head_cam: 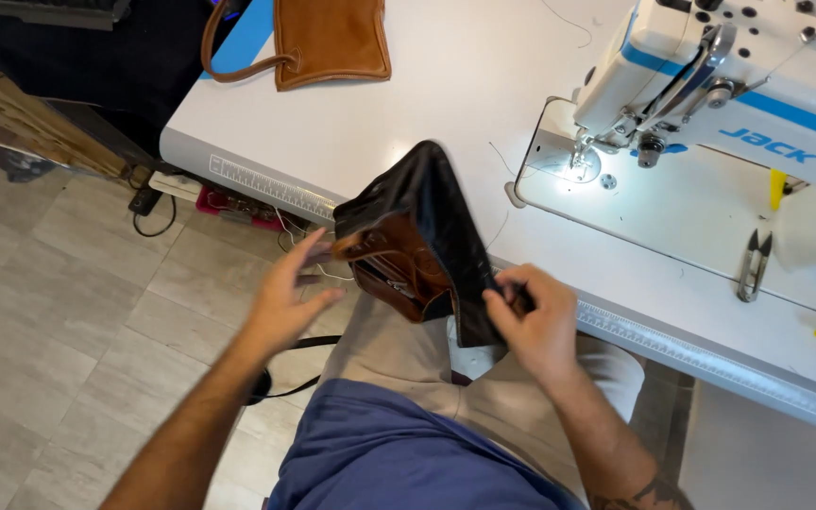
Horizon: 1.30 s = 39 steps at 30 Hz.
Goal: Assembling and sewing leather bag components using an industrial sewing machine and manual folding.
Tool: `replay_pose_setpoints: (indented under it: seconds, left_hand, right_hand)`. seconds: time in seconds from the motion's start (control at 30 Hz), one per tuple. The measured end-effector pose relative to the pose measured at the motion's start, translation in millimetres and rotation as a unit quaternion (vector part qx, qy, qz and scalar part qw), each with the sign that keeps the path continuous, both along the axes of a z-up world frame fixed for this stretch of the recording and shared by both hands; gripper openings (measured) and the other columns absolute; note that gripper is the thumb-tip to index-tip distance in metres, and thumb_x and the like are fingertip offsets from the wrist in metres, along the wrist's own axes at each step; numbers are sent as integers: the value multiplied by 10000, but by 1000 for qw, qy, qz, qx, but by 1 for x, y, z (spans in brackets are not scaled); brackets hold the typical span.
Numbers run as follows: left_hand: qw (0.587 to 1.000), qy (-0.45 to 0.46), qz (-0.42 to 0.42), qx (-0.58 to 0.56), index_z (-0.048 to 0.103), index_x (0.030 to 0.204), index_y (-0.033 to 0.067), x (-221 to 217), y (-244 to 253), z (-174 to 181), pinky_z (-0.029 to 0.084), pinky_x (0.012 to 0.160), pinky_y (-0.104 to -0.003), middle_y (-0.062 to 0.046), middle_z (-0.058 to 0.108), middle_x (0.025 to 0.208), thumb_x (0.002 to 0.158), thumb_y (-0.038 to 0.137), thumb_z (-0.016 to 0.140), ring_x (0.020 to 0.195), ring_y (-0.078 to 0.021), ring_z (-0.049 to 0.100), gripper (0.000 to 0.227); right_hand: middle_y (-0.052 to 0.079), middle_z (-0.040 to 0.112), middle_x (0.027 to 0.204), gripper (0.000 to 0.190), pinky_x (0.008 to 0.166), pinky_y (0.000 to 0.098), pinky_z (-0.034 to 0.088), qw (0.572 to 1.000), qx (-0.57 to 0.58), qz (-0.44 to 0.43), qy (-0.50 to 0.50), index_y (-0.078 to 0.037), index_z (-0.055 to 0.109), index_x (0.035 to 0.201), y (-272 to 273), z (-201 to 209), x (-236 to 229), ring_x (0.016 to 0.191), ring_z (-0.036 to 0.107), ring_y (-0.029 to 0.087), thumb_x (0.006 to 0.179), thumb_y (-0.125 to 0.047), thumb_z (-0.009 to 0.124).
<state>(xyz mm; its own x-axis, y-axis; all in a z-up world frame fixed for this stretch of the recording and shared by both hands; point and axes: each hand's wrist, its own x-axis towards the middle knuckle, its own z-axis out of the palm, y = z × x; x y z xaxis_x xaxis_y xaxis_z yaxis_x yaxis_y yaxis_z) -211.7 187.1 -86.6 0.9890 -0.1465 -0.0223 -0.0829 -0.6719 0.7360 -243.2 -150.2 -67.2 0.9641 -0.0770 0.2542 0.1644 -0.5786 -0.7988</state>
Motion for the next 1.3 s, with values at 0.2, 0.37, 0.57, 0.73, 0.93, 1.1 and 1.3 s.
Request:
replay_pose_setpoints:
  seconds: [0.2, 0.37, 0.57, 0.73, 0.93, 1.1, 1.3]
  left_hand:
    - [804, 6, 222, -552, 471, 1487, 171, 10, -60, -57, 545, 950, -287, -152, 558, 1426, 610, -79, 725, 1211, -229, 584, 946]
    - [878, 42, 169, -445, 525, 1427, 147, -5, -25, -67, 547, 944, -291, -134, 608, 1379, 668, -26, 721, 1183, -214, 614, 803]
    - [940, 95, 76, -319, 590, 1356, 119, -3, 11, -72, 550, 936, -295, -112, 669, 1324, 738, 38, 717, 1150, -195, 651, 636]
    - [967, 137, -17, -216, 645, 1296, 95, -3, 33, -74, 553, 930, -298, -92, 719, 1278, 795, 90, 712, 1122, -179, 681, 505]
    - [983, 185, -22, 2, 668, 1303, 107, -14, 60, -24, 473, 1052, -368, -75, 703, 1321, 886, 136, 700, 1206, -210, 645, 420]
    - [991, -57, -26, 121, 775, 1118, 99, -39, 59, 14, 528, 941, -394, -40, 724, 1057, 872, 67, 712, 978, -215, 673, 256]
    - [911, -32, -334, 240, 721, 1141, 148, -120, -24, -18, 521, 856, -469, -67, 704, 1050, 882, 382, 751, 991, -290, 642, 351]
  right_hand:
    - [-132, 680, 627, 123, 600, 375, 461, 954, -196, 225, -19, -308, 624, 639, 42, 1, -54, 691, 665, 189, 603, -194, 653]
    - [126, 583, 752, 112, 465, 344, 349, 890, -95, 311, -320, 51, 641, 878, 71, 4, -83, 523, 468, 246, 916, 67, 536]
    - [121, 502, 704, 198, 454, 361, 297, 865, -109, 353, -339, 65, 635, 877, 81, 0, -97, 533, 442, 250, 993, 0, 488]
    - [117, 507, 718, 245, 468, 367, 330, 865, -135, 354, -327, 55, 636, 902, 80, -1, -105, 547, 459, 256, 1024, -36, 445]
    - [94, 558, 830, 253, 489, 412, 411, 879, -174, 394, -204, -14, 661, 1021, 63, -61, -113, 620, 543, 293, 770, -37, 679]
    - [73, 552, 817, 322, 458, 421, 425, 883, -164, 418, -136, -55, 675, 995, 66, -72, -115, 611, 568, 292, 689, -15, 767]
    - [57, 557, 786, 322, 465, 429, 430, 886, -154, 432, -69, -76, 669, 936, 64, -71, -113, 619, 574, 296, 637, -32, 780]
